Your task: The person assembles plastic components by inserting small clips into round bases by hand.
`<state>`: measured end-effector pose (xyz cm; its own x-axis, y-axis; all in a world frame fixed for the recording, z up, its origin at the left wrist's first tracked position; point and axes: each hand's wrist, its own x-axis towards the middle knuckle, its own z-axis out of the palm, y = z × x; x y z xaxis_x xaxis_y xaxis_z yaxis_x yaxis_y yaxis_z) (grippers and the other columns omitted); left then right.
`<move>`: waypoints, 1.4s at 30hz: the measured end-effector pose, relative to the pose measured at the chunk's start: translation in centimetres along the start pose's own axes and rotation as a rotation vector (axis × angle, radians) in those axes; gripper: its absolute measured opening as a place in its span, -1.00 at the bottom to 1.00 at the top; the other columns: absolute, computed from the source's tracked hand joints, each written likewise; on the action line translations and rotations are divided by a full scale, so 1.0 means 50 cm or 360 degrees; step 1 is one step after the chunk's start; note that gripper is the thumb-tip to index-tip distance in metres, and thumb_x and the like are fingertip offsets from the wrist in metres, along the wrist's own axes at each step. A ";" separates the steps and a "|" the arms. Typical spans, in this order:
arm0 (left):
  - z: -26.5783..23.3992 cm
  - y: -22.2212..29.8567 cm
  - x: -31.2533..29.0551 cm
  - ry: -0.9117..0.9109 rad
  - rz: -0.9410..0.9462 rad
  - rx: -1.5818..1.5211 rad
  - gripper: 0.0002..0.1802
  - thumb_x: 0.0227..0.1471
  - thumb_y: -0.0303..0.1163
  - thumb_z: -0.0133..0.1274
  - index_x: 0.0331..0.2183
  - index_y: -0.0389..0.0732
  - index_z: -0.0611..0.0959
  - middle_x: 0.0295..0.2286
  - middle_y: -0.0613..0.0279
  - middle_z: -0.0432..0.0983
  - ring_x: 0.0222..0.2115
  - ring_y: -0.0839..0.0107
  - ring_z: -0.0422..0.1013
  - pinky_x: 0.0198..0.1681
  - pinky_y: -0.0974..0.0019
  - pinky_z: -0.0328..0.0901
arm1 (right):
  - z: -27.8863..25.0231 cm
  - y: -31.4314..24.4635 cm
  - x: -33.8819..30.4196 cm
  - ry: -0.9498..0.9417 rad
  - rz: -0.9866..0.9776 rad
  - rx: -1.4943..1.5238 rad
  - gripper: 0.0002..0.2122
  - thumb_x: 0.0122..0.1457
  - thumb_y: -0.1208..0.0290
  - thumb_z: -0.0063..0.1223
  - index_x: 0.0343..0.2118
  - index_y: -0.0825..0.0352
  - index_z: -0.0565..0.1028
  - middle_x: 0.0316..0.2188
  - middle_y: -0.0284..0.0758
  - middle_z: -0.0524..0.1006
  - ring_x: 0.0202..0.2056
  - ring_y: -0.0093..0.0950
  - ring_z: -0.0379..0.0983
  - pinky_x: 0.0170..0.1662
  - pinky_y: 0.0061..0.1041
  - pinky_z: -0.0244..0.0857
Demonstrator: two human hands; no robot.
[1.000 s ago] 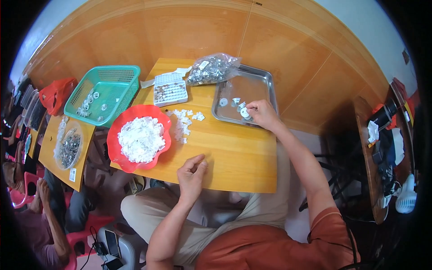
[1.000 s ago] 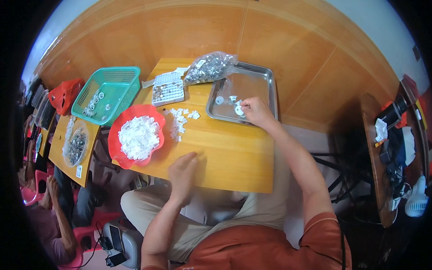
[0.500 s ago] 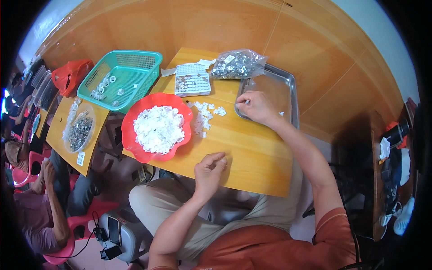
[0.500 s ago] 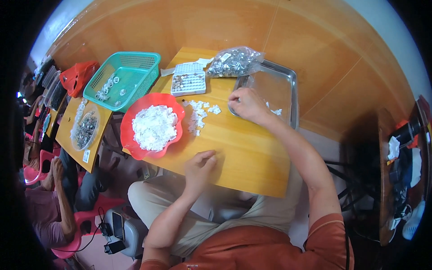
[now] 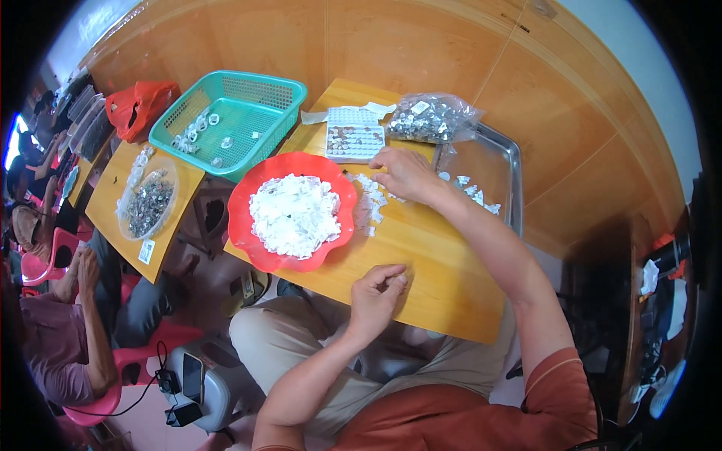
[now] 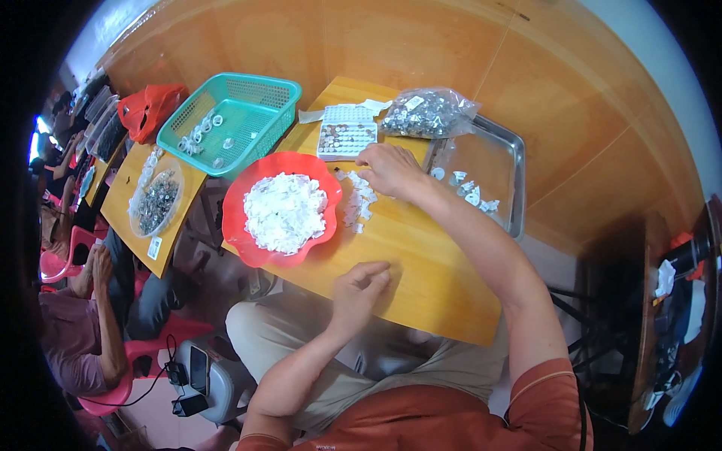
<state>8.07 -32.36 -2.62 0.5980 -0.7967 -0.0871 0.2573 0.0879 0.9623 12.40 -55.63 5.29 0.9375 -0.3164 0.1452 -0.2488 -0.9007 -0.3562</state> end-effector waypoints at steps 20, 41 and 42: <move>-0.018 0.020 0.008 0.0035 0.0136 -0.0030 -0.80 0.07 -0.52 0.11 -0.22 -0.36 0.63 -0.38 0.26 0.51 -0.46 0.64 0.39 -0.38 0.54 0.30 | 0.029 -0.016 0.171 0.0195 -0.0088 -0.0114 -0.77 0.08 0.37 0.04 -0.25 0.36 0.58 -0.23 -0.13 0.54 -0.16 -0.16 0.47 -0.09 -0.28 0.34; -0.056 0.057 0.046 0.0090 0.0476 0.0099 -0.79 -0.06 -0.60 0.17 -0.27 -0.34 0.61 -0.34 0.11 0.54 -0.41 0.36 0.51 -0.36 0.40 0.40 | 0.204 -0.293 0.577 -0.0291 -0.0626 -0.0228 -0.68 -0.01 0.30 0.13 -0.14 0.20 0.57 -0.16 -0.10 0.54 -0.09 -0.12 0.46 -0.09 -0.16 0.35; -0.057 0.057 0.048 0.0104 0.0466 0.0090 -0.79 -0.06 -0.60 0.17 -0.27 -0.34 0.61 -0.34 0.11 0.54 -0.41 0.36 0.51 -0.36 0.40 0.40 | 0.225 -0.293 0.598 -0.0277 -0.0620 -0.0258 -0.67 -0.01 0.30 0.13 -0.13 0.19 0.57 -0.13 -0.10 0.53 -0.07 -0.13 0.46 -0.08 -0.14 0.35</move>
<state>12.41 -32.32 -0.81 0.6883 -0.7023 0.1815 0.0250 0.2730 0.9617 46.81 -48.52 4.46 0.9922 0.0974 0.0776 0.1085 -0.9820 -0.1549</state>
